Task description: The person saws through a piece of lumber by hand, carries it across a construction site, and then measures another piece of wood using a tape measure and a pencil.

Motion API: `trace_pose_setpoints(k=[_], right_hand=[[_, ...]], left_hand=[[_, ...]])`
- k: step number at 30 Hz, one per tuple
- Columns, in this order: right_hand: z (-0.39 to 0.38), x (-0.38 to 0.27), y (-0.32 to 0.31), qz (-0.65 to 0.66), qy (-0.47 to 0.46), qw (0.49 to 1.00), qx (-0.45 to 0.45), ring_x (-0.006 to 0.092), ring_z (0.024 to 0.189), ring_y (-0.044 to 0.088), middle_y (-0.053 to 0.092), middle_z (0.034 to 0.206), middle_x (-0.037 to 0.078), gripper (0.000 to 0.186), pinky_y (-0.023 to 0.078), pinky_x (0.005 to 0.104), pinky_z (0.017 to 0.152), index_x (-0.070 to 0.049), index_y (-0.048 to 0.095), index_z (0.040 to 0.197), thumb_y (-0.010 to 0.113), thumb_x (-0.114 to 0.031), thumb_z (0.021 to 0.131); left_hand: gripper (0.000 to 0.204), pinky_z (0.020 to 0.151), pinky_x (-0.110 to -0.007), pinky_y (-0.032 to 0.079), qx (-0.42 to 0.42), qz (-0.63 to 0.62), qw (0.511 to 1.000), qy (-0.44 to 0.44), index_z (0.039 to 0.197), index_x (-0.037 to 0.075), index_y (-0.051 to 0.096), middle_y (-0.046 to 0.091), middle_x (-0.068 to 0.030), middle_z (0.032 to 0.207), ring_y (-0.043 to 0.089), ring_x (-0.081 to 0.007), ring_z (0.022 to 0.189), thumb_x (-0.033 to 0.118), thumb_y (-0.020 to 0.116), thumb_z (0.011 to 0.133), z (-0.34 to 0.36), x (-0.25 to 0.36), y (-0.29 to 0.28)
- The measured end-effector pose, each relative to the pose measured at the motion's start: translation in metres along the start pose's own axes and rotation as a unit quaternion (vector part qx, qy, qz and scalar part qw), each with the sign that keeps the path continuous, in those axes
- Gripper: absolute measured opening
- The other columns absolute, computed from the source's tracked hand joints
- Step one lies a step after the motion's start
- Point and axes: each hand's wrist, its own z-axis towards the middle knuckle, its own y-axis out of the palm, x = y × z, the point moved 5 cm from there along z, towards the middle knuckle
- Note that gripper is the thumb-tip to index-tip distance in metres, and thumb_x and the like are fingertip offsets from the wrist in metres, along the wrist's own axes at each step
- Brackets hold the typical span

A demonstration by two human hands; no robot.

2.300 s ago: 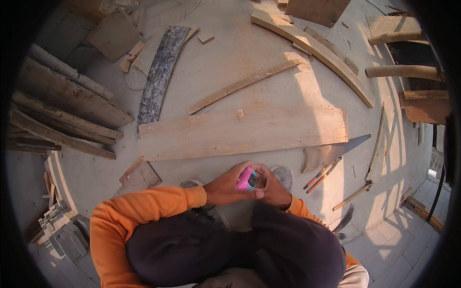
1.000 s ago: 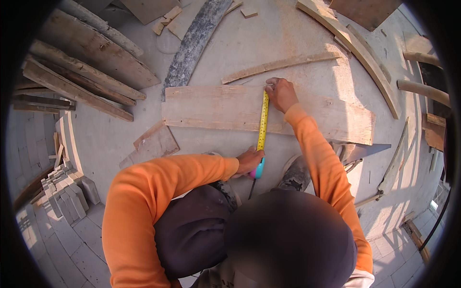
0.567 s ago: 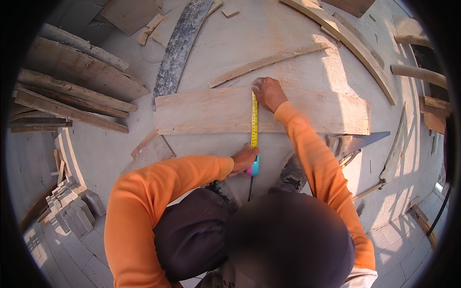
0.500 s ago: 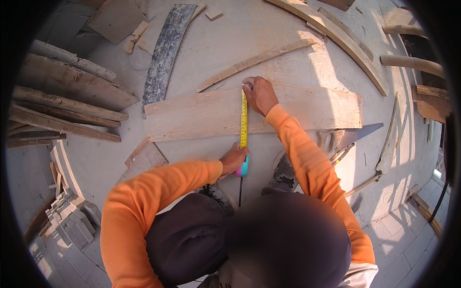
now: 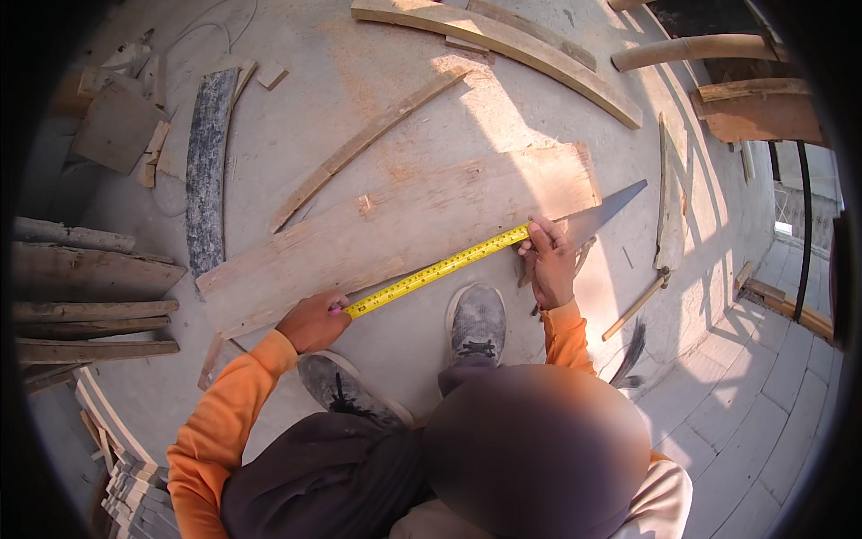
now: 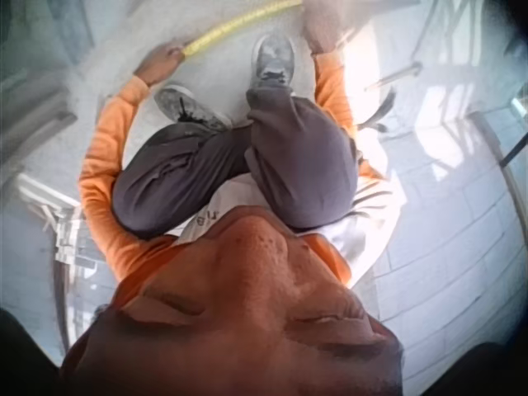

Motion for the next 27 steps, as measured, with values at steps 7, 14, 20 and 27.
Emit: trace_pose_setpoints(k=[7, 14, 20, 27], right_hand=[[0.023, -0.04, -0.028, -0.041, -0.035, 0.998, -0.019, 0.0076, 0.067, 0.057, 0.063, 0.084, 0.002, 0.027, 0.051, 0.0215, 0.063, 0.003, 0.062, 0.121, 0.063, -0.012, 0.098], [0.061, -0.028, -0.064, -0.044, -0.067, 0.996, 0.043, 0.0094, 0.069, 0.055, 0.059, 0.09, 0.004, 0.047, 0.048, 0.0211, 0.061, 0.003, 0.049, 0.121, 0.065, -0.035, 0.099], [0.115, 0.004, -0.096, -0.029, -0.035, 0.995, 0.092, 0.0204, 0.084, 0.068, 0.068, 0.104, 0.014, 0.044, 0.057, 0.0337, 0.069, 0.009, 0.049, 0.125, 0.07, -0.013, 0.094], [0.114, -0.026, -0.095, 0.024, -0.042, 0.994, 0.102, 0.0211, 0.094, 0.068, 0.067, 0.111, 0.013, 0.036, 0.059, 0.0347, 0.081, 0.007, 0.055, 0.125, 0.063, -0.017, 0.099]], left_hand=[[0.028, 0.077, -0.042, 0.049, -0.059, -0.019, 0.998, -0.026, 0.103, 0.002, 0.067, 0.066, -0.0203, 0.092, 0.063, -0.0351, 0.084, 0.027, 0.06, 0.093, -0.033, -0.066, 0.019], [0.027, 0.077, -0.038, 0.05, -0.015, -0.11, 0.991, -0.076, 0.107, 0.005, 0.073, 0.069, -0.0192, 0.088, 0.064, -0.0314, 0.08, 0.024, 0.059, 0.094, -0.044, -0.063, 0.042], [0.027, 0.077, -0.037, 0.05, -0.016, -0.114, 0.991, -0.07, 0.107, 0.005, 0.073, 0.069, -0.0187, 0.088, 0.064, -0.0298, 0.08, 0.023, 0.058, 0.093, -0.06, -0.056, 0.035], [0.026, 0.076, -0.033, 0.05, -0.029, -0.091, 0.994, -0.052, 0.107, 0.004, 0.072, 0.068, -0.0164, 0.088, 0.061, -0.0247, 0.079, 0.022, 0.06, 0.094, -0.062, -0.05, 0.019]])
